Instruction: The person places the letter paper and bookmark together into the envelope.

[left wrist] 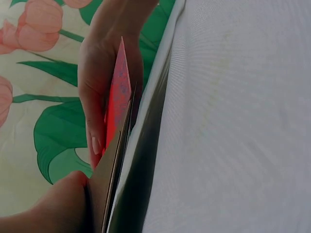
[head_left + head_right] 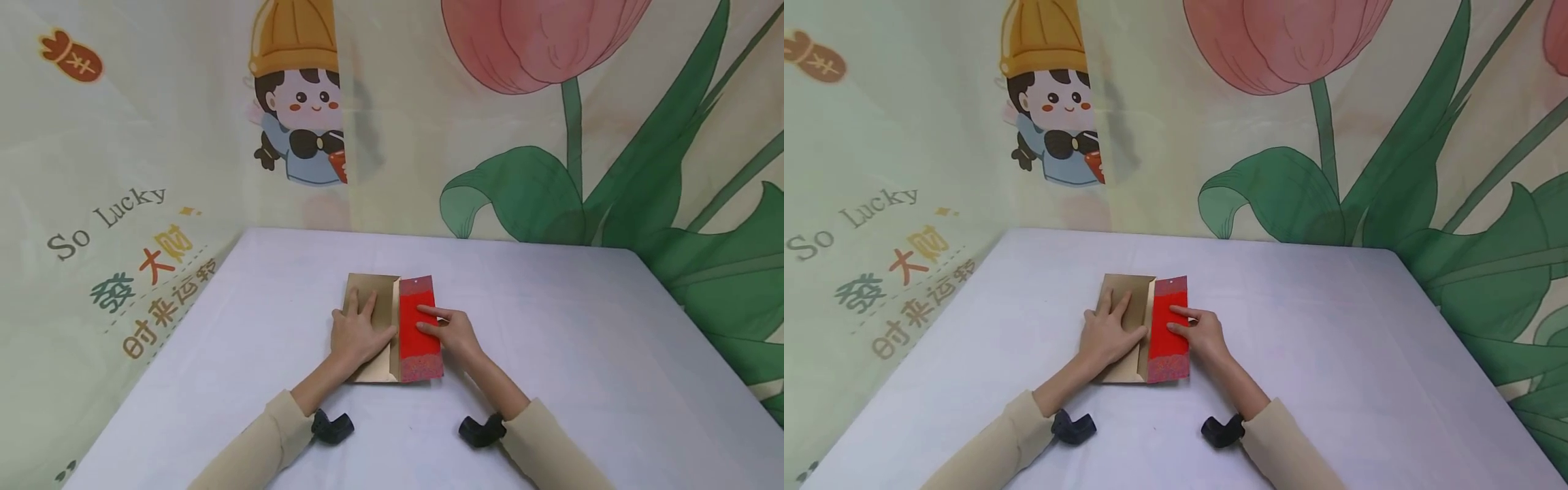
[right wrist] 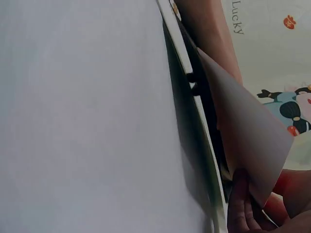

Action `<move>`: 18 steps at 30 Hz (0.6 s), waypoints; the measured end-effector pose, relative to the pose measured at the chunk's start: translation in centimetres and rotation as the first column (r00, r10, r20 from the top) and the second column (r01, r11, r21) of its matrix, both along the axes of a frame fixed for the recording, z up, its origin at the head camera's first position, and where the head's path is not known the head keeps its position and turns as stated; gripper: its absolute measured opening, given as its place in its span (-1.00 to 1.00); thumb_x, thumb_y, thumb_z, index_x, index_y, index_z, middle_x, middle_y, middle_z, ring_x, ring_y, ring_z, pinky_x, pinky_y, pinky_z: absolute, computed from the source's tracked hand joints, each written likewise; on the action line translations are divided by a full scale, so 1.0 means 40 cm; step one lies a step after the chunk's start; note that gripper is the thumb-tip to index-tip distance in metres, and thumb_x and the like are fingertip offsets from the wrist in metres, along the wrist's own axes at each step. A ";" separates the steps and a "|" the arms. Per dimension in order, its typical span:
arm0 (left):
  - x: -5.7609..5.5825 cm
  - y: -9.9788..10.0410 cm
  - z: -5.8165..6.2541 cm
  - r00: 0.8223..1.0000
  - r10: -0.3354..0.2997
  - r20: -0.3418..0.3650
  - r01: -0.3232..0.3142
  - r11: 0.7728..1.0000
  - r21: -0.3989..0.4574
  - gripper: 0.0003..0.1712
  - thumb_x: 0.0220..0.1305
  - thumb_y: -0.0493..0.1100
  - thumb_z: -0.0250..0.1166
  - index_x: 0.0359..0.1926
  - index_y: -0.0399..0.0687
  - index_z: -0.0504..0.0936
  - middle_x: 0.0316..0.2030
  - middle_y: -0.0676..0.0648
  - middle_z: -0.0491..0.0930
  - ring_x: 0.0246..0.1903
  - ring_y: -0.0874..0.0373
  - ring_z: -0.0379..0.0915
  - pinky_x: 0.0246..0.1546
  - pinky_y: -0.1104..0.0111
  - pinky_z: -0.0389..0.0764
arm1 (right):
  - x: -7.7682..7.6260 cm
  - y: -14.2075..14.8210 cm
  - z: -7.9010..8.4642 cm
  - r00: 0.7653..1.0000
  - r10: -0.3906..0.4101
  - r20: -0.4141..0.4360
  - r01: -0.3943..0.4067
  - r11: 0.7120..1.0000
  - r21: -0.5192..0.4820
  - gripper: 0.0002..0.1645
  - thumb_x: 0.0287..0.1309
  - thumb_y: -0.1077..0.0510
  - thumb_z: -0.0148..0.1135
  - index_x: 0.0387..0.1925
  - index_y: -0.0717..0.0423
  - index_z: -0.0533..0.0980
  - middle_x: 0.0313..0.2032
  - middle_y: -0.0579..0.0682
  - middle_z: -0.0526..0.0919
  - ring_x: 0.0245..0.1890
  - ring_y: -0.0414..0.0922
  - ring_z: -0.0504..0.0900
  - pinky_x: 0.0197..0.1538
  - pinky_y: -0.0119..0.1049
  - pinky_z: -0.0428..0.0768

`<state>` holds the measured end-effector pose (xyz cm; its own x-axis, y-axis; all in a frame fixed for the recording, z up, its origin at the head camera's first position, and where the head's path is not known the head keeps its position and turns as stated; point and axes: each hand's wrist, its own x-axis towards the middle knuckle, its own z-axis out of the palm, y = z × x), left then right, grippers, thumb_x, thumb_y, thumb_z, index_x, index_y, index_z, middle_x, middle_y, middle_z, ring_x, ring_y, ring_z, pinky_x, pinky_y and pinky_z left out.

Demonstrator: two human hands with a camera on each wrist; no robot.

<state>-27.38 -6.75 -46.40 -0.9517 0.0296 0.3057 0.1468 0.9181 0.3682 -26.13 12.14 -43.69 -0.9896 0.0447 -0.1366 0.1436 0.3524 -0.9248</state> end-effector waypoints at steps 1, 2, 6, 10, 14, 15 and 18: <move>0.001 0.002 0.000 1.000 -0.002 -0.001 0.002 1.000 -0.006 -0.13 -0.08 0.34 0.08 0.27 0.09 0.29 0.30 -0.22 0.07 -0.24 -0.23 0.28 -0.37 0.21 0.39 | 0.003 -0.005 -0.004 1.000 0.004 -0.010 -0.003 1.000 0.006 -0.53 -0.08 0.15 0.32 -0.02 -0.09 0.55 -0.07 0.10 0.53 -0.25 -0.08 0.47 -0.42 -0.45 0.47; 0.001 0.003 0.000 1.000 -0.002 -0.003 0.002 1.000 -0.012 -0.13 -0.08 0.35 0.08 0.27 0.09 0.29 0.30 -0.22 0.07 -0.24 -0.23 0.29 -0.37 0.21 0.39 | 0.006 -0.009 -0.008 1.000 0.009 -0.021 -0.009 1.000 0.000 -0.53 -0.08 0.16 0.32 -0.02 -0.07 0.55 -0.10 0.10 0.56 -0.30 -0.10 0.51 -0.43 -0.44 0.48; 0.000 0.004 -0.001 1.000 0.006 -0.011 -0.006 1.000 -0.020 -0.13 -0.09 0.34 0.09 0.27 0.09 0.29 0.30 -0.23 0.08 -0.26 -0.22 0.29 -0.40 0.22 0.37 | 0.009 -0.022 -0.020 0.999 0.013 -0.047 -0.015 0.999 -0.048 -0.51 -0.08 0.17 0.32 -0.01 -0.02 0.54 -0.28 0.12 0.65 -0.48 -0.17 0.58 -0.41 -0.42 0.52; -0.002 0.004 0.000 1.000 0.008 -0.008 -0.008 1.000 -0.016 -0.12 -0.10 0.34 0.09 0.27 0.10 0.28 0.30 -0.22 0.07 -0.25 -0.20 0.29 -0.41 0.25 0.39 | 0.005 -0.031 -0.026 0.996 -0.045 -0.074 0.039 0.996 -0.083 -0.51 -0.11 0.17 0.34 -0.02 -0.04 0.55 -0.43 0.09 0.67 -0.58 -0.20 0.56 -0.45 -0.43 0.51; -0.001 0.007 0.001 1.000 0.010 -0.002 -0.010 1.000 -0.016 -0.11 -0.11 0.33 0.11 0.28 0.10 0.27 0.30 -0.22 0.06 -0.25 -0.20 0.29 -0.42 0.25 0.41 | 0.006 -0.040 -0.029 0.989 -0.072 -0.128 0.070 0.997 -0.019 -0.50 -0.14 0.16 0.37 -0.03 -0.06 0.56 -0.41 0.08 0.67 -0.57 -0.20 0.56 -0.47 -0.44 0.49; 0.000 0.007 0.002 1.000 0.012 -0.002 -0.012 1.000 -0.016 -0.12 -0.11 0.32 0.11 0.28 0.10 0.27 0.30 -0.22 0.06 -0.25 -0.21 0.29 -0.41 0.25 0.41 | 0.006 -0.043 -0.030 0.987 -0.055 -0.148 0.059 0.998 0.022 -0.49 -0.14 0.15 0.37 -0.03 -0.07 0.56 -0.40 0.07 0.67 -0.55 -0.21 0.57 -0.47 -0.44 0.48; 0.001 0.008 0.003 1.000 0.018 0.002 -0.018 1.000 -0.020 -0.12 -0.12 0.31 0.11 0.28 0.10 0.27 0.31 -0.21 0.06 -0.24 -0.20 0.30 -0.41 0.24 0.40 | 0.006 -0.048 -0.035 0.974 0.051 -0.219 -0.015 0.987 0.163 -0.46 -0.15 0.10 0.38 -0.01 -0.05 0.54 -0.34 0.03 0.64 -0.52 -0.22 0.56 -0.47 -0.43 0.47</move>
